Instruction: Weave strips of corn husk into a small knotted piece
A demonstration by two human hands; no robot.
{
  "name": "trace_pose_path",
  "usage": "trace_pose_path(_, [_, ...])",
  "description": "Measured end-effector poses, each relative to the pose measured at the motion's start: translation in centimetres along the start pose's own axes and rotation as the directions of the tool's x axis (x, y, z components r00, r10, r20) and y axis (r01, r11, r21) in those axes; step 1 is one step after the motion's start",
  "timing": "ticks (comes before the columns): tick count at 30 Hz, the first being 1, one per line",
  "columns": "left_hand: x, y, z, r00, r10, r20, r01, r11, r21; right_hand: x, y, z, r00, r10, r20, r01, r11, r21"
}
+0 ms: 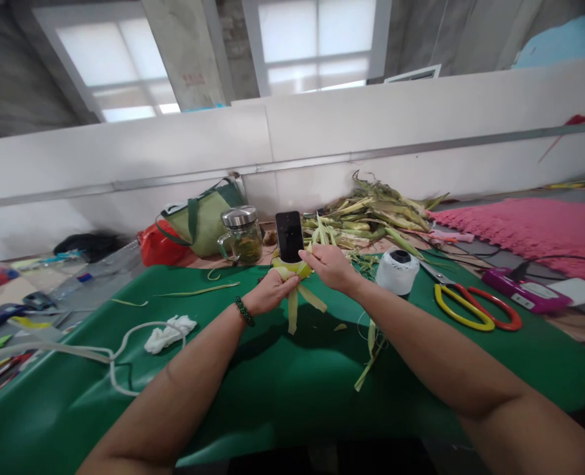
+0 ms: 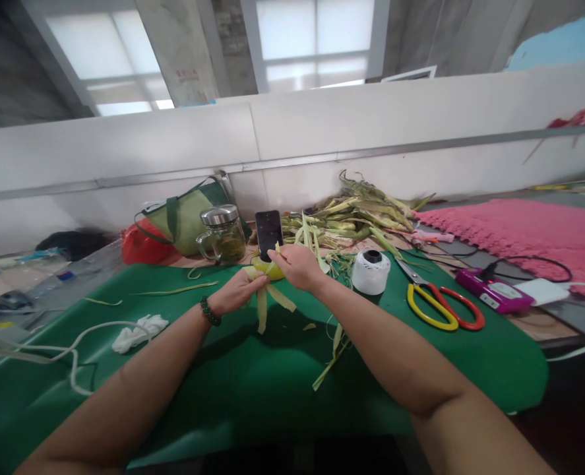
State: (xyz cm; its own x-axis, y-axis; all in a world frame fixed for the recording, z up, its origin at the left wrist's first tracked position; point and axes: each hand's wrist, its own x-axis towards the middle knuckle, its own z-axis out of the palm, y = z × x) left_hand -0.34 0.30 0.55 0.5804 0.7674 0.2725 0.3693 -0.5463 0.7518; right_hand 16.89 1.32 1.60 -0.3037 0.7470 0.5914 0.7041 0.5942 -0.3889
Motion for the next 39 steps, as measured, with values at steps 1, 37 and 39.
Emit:
trace_pose_path(1, [0.0, 0.0, 0.0, 1.000, -0.002, 0.009, 0.002, 1.000, 0.001, 0.0, 0.1, -0.1, 1.000, -0.005, -0.002, 0.005, 1.000, 0.016])
trace_pose_path(37, [0.0, -0.7, 1.2, 0.997, -0.052, 0.058, 0.052, 0.999, 0.009, 0.1, 0.8, 1.2, 0.971, -0.014, 0.238, -0.029, 0.984, 0.174])
trace_pose_path(39, [-0.1, -0.7, 1.1, 0.996, -0.063, 0.060, 0.063, 0.998, 0.015, 0.1, 0.8, 1.2, 0.974, -0.003, 0.226, -0.038, 0.984, 0.177])
